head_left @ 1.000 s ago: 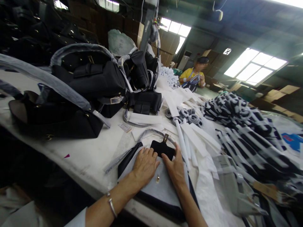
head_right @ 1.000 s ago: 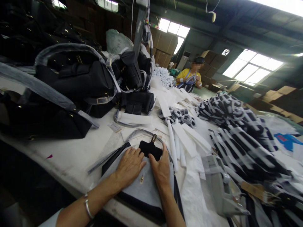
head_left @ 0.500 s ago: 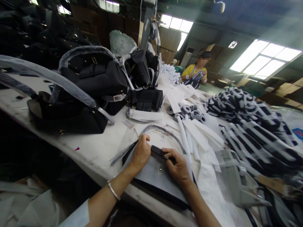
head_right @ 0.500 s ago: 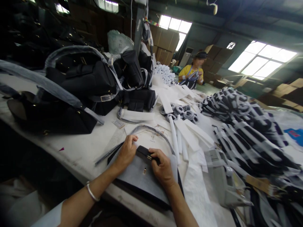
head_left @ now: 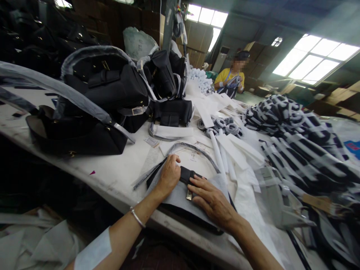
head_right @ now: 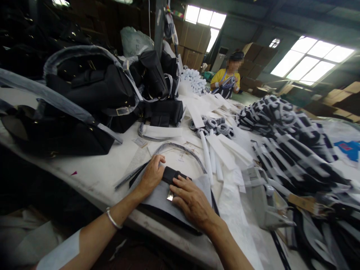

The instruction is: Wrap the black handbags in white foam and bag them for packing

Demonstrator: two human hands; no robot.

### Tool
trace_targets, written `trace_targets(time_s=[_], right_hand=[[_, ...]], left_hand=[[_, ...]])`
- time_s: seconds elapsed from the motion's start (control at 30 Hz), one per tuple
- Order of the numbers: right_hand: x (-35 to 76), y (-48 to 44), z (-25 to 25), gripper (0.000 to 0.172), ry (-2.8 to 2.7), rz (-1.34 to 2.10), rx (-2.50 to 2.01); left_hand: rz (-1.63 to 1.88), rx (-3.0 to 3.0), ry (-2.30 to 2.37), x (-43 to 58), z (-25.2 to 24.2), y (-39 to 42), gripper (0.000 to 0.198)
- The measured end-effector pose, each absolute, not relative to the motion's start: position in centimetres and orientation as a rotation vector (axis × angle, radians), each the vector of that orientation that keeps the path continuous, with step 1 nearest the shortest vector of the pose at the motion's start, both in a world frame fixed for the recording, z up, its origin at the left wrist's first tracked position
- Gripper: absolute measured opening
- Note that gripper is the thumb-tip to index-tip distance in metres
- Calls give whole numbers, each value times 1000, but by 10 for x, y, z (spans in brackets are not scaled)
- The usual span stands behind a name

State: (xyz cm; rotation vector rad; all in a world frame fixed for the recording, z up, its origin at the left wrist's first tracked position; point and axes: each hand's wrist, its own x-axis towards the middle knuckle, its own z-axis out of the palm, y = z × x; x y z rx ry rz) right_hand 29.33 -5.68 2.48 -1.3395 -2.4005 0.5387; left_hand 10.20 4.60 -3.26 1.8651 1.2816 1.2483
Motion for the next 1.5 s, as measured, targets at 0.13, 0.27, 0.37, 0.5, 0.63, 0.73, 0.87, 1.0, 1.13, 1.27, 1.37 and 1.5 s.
trace_targets(time_s=[0.13, 0.27, 0.37, 0.5, 0.63, 0.73, 0.87, 1.0, 1.13, 1.27, 1.37, 1.5], right_hand=[[293, -54, 8, 33, -2284, 541, -1353], [295, -53, -2, 32, -2208, 581, -1350], [296, -54, -4, 32, -2184, 614, -1321], [297, -54, -6, 31, -2163, 633, -1329], [294, -55, -6, 30, -2148, 641, -1347], [292, -56, -7, 29, -2142, 640, -1357], [290, -57, -7, 28, -2175, 613, -1387], [288, -54, 3, 31, -2248, 637, -1417], [287, -47, 15, 31, -2333, 622, -1390], [289, -43, 14, 33, -2252, 580, -1456], [291, -45, 11, 25, -2257, 512, -1457], [286, -47, 22, 18, -2507, 332, -1387]], left_hand=[[1224, 1899, 1203, 100, -22, 45, 30], [1138, 1987, 1033, 89, 7, 31, 21], [811, 2185, 768, 77, 28, 3, 16], [496, 2482, 668, 68, 26, -39, 34], [596, 2577, 769, 66, 5, -57, 38], [663, 2625, 797, 67, -5, -58, 36], [624, 2636, 846, 70, -9, -58, 35], [578, 2663, 912, 73, -8, -59, 35], [583, 2656, 942, 72, -6, -60, 39], [623, 2669, 879, 70, -7, -60, 40], [667, 2711, 799, 69, -9, -59, 39], [614, 2712, 798, 70, -11, -57, 37]])
